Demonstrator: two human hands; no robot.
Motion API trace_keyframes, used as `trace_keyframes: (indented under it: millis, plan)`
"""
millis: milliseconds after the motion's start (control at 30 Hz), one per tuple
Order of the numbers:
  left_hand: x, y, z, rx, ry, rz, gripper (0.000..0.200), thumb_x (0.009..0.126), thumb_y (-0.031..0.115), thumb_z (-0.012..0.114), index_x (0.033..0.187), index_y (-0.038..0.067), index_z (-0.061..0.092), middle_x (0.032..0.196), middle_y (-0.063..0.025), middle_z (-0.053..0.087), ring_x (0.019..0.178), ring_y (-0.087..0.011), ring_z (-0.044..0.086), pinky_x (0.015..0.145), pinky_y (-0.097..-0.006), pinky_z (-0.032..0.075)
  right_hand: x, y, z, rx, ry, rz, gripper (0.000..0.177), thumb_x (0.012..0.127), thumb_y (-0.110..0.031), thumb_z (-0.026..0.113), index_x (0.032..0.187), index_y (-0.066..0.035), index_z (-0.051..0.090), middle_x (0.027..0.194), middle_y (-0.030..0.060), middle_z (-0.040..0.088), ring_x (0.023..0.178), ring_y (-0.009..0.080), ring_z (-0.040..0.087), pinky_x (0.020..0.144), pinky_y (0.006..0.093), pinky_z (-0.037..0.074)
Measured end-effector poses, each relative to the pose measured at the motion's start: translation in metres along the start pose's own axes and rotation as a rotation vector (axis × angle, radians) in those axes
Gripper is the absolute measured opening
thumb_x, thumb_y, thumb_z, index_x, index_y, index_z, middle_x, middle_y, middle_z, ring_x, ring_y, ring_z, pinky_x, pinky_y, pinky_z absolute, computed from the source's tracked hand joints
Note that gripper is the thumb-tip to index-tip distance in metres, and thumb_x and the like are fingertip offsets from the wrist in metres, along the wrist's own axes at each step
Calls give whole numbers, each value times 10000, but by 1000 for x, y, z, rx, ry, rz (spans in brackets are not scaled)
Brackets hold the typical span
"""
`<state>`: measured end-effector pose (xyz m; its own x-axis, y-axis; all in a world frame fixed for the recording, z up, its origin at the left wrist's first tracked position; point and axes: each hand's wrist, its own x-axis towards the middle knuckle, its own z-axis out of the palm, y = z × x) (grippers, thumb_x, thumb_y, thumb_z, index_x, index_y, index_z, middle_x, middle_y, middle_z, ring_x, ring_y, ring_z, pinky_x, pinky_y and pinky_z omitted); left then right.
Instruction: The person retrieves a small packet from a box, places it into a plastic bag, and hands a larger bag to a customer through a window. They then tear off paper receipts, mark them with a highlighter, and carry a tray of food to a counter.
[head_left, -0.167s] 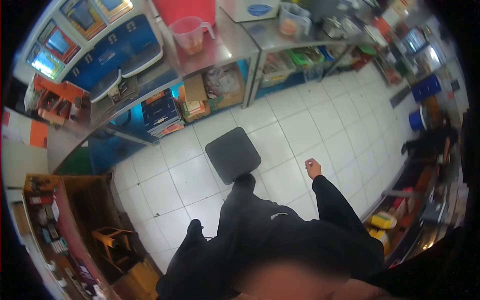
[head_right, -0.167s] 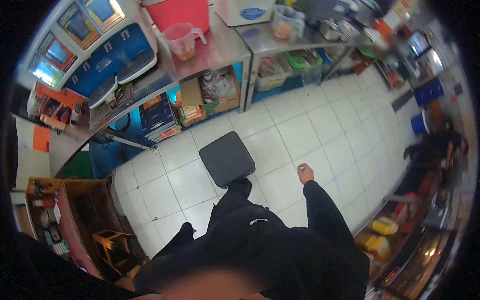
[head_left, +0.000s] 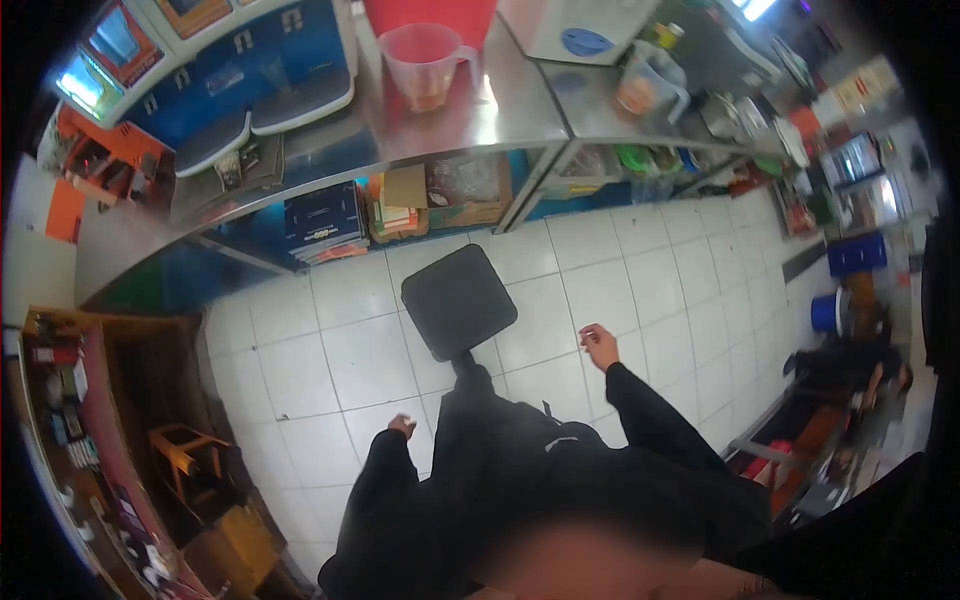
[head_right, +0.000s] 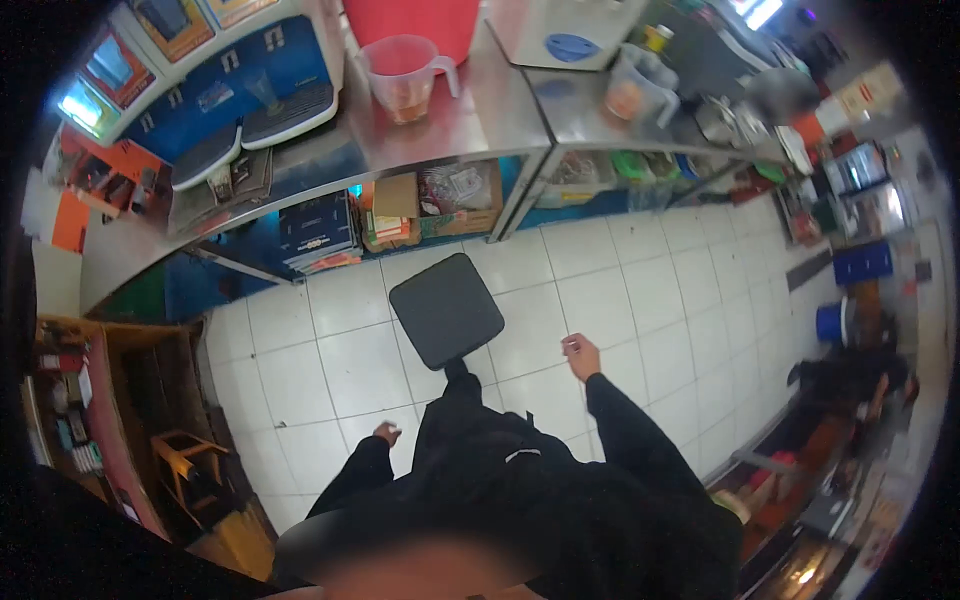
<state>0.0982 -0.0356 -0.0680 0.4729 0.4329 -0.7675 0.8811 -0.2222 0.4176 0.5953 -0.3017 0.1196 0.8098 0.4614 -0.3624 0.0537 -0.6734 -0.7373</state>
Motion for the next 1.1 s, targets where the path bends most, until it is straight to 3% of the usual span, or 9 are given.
trace_keyframes:
  millis: [133,200,233,300,500,567,767,1000,1100]
  plan:
    - [121,143,-28,-266,494,32,775,747,336,770,1377,105,384,1265,-317,436,1170,-468,437,985,-528,387,125,-66,58,38,-171,-61,124,890,-130,591,969,-44,631,801,56,650,744,123,632,645,266,505]
    - [157,233,-66,-407,647,-151,846,784,463,713,1453,165,288,1377,-362,258,1248,-521,339,1014,-559,347,197,-71,99,-1,-177,-185,141,885,-138,604,986,-44,629,827,65,661,766,138,639,673,280,505]
    - [188,255,-67,-425,763,-172,834,818,594,599,1484,242,241,1487,-263,172,1319,-486,272,974,-648,336,233,-86,119,-72,-163,-265,155,888,-145,607,1003,-42,624,843,74,667,785,150,643,699,290,502]
    - [234,302,-85,-220,782,-345,838,818,623,574,1490,254,237,1503,-257,147,1331,-490,252,976,-673,309,319,-121,166,-135,-125,-429,170,884,-157,616,1016,-49,618,874,106,670,819,201,654,731,321,504]
    - [266,322,-84,-86,981,-510,795,815,639,556,1473,268,308,1503,-249,174,1323,-461,273,988,-676,244,574,-104,375,-345,-515,-768,266,902,-215,606,1097,-34,610,928,94,670,794,191,634,706,327,497]
    - [272,323,-80,-107,1009,-509,775,810,623,575,1458,263,345,1493,-250,199,1314,-451,287,991,-658,240,623,-85,423,-81,-793,-330,328,898,-248,608,1161,-52,608,925,98,667,815,182,622,702,342,496]
    - [280,317,-79,-123,1058,-500,776,777,586,634,1431,232,412,1472,-250,251,1315,-409,292,991,-589,237,644,-94,469,-450,-732,-28,802,796,-325,666,1471,-131,280,1159,203,592,1034,254,572,741,403,501]
    - [277,315,-81,-157,1034,-509,763,768,581,654,1418,251,429,1470,-240,251,1320,-405,287,995,-595,232,657,-79,449,-719,-236,-498,403,804,-294,687,1109,-31,668,978,198,678,749,307,684,702,379,525]
    - [272,314,-84,-215,1059,-484,750,771,576,656,1415,265,431,1469,-235,253,1319,-406,290,991,-608,231,616,-118,381,-221,-183,-536,244,826,-183,668,1002,-18,703,961,152,689,801,225,668,723,334,517]
